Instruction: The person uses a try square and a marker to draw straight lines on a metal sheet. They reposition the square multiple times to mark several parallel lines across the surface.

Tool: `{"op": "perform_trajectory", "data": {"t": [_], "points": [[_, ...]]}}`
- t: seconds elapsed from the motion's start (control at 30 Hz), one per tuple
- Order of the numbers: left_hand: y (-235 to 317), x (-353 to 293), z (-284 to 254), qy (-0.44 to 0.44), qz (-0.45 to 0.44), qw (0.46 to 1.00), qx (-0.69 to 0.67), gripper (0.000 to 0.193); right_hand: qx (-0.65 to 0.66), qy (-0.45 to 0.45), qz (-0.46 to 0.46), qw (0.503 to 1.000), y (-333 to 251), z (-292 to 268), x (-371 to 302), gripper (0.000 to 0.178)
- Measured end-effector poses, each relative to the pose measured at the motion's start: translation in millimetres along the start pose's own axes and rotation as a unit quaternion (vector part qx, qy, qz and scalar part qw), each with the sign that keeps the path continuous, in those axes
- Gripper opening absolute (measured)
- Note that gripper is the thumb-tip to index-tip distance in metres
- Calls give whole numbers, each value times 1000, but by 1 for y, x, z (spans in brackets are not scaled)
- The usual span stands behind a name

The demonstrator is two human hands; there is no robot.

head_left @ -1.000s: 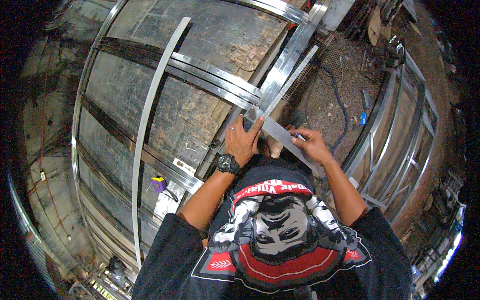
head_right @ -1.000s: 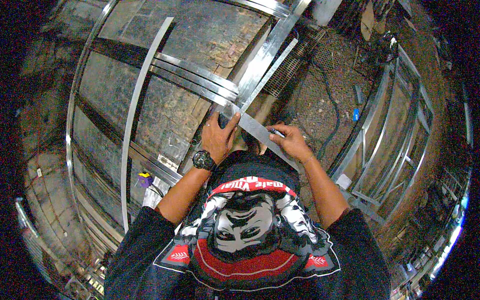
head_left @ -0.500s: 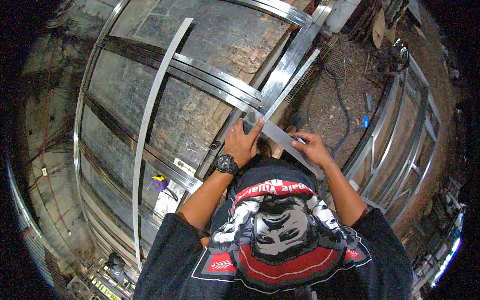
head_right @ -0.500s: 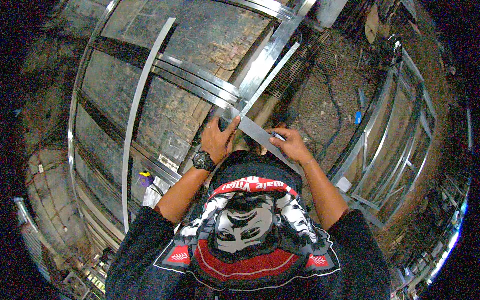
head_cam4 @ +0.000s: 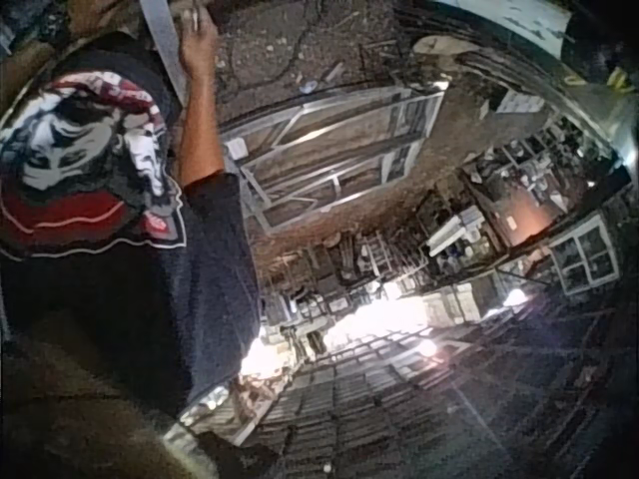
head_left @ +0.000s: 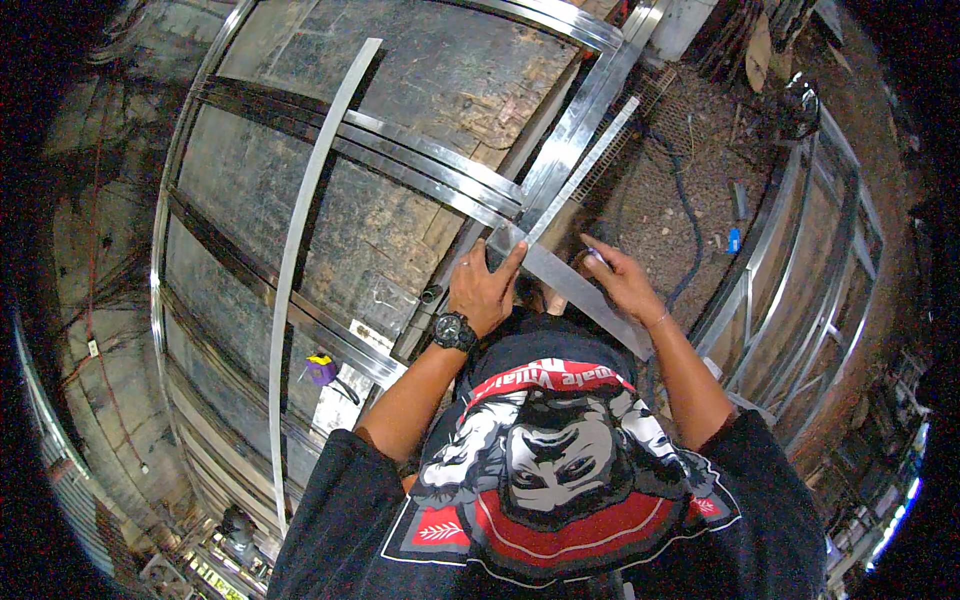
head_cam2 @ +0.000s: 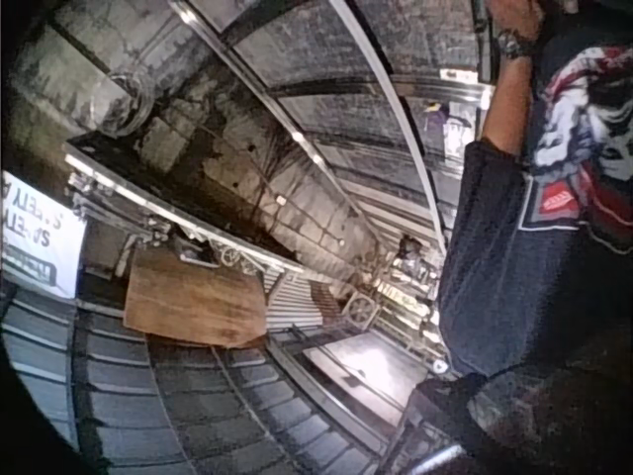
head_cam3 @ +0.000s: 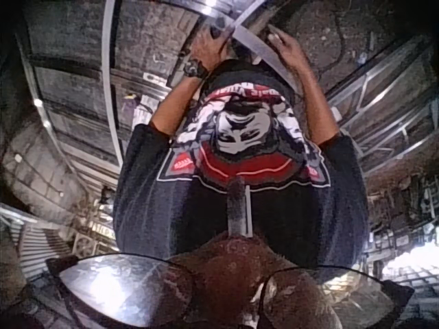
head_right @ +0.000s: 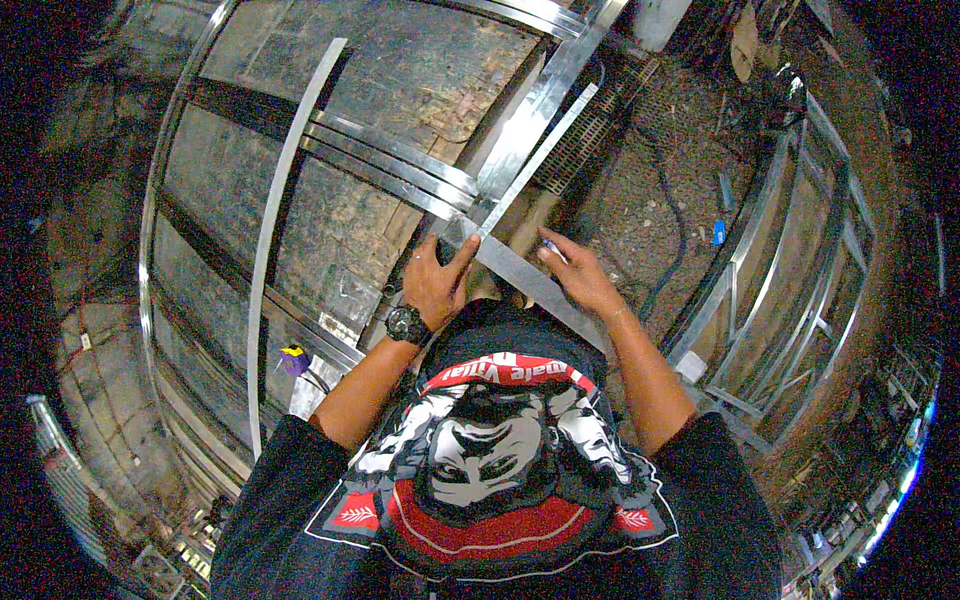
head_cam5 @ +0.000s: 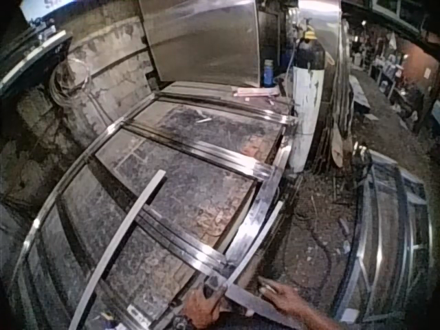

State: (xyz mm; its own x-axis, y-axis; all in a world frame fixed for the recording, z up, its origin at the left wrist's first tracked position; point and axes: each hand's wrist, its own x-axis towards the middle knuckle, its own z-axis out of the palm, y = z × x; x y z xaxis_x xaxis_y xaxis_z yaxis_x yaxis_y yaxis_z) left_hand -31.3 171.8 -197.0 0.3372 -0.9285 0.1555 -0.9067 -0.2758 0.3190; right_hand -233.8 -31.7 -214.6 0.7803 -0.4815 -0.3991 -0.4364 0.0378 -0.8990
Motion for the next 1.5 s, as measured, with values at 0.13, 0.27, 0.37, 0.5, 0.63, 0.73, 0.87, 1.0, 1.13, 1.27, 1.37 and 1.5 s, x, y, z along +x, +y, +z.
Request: {"op": "perform_trajectory", "data": {"t": [0.13, 0.27, 0.37, 0.5, 0.63, 0.73, 0.87, 1.0, 1.13, 1.27, 1.37, 1.5], "points": [[-3, 0, 4, 0, -2, 1000, -28, 67, 45, -58, 40, 997, -1, 5, 21, 35], [-3, 0, 3, -19, -14, 999, -36, 68, 15, -67, 13, 998, -6, 15, 32, 25], [-3, 1, 1, -16, -9, 999, -34, 69, -17, -50, 0, 999, -11, 19, 36, 25], [-2, -2, 1, -10, -9, 999, -33, 71, -9, -58, -2, 998, -19, 22, 38, 25], [3, 0, -2, -27, -13, 999, -33, 73, -2, -55, 8, 998, -16, 24, 41, 24], [5, -2, -3, -36, -18, 999, -33, 73, 0, -54, 27, 998, -17, 26, 42, 25], [4, -1, -2, -39, -18, 998, -40, 72, 29, -63, 15, 997, -16, 28, 44, 26], [4, -2, -2, -32, -18, 999, -39, 70, 26, -64, 26, 997, -17, 29, 47, 25], [5, -2, -2, -29, -19, 999, -34, 69, 35, -67, 32, 997, -16, 28, 47, 24], [5, -2, -1, -25, -21, 999, -33, 70, 55, -68, 32, 996, -18, 30, 48, 23], [4, -3, 0, -23, -20, 999, -34, 72, 67, -73, 46, 994, -18, 30, 47, 23], [3, -3, 1, -28, -19, 999, -42, 73, 46, -69, 27, 996, -14, 29, 49, 24]]}}
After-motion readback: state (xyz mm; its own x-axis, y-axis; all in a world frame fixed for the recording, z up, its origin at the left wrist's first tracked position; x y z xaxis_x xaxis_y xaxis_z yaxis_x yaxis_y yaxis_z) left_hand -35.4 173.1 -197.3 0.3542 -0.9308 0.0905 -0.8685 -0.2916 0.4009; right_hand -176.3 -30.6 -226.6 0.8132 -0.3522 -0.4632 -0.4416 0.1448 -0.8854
